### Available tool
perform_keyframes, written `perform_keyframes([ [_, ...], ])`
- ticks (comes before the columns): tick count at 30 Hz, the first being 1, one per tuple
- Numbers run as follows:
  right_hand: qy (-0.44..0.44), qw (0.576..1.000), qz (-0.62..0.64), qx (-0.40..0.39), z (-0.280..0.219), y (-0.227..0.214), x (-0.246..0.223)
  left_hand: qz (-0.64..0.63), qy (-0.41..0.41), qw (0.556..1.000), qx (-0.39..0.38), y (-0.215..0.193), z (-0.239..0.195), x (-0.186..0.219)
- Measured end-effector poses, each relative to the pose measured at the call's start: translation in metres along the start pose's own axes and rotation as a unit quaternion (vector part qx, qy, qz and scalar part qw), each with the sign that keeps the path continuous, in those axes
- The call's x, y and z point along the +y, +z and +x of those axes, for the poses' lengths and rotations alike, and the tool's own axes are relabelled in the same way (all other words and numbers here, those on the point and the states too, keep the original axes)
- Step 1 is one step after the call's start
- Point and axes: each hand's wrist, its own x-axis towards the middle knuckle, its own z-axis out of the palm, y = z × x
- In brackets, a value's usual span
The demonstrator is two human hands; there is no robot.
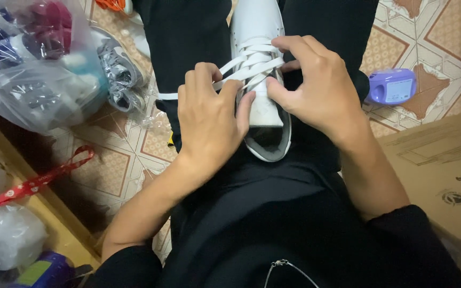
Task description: The person sits on the floor and laces a white sneaker. They thread the white laces through the eyelets, pull them tight, and tie a knot. The person adjusts the laces and the shoe tongue throughout the process.
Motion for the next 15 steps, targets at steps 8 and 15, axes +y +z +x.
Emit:
perform_keyframes([
  [8, -0.007, 0.999, -0.049, 0.015, -0.002, 0.008, 0.001, 0.043, -0.028, 0.999, -0.016, 0.016, 0.011, -0.002],
  [15, 0.049, 0.978, -0.204, 0.019, 0.0, 0.013, 0.006, -0.169, -0.032, 0.984, -0.033, 0.002, 0.011, -0.015],
])
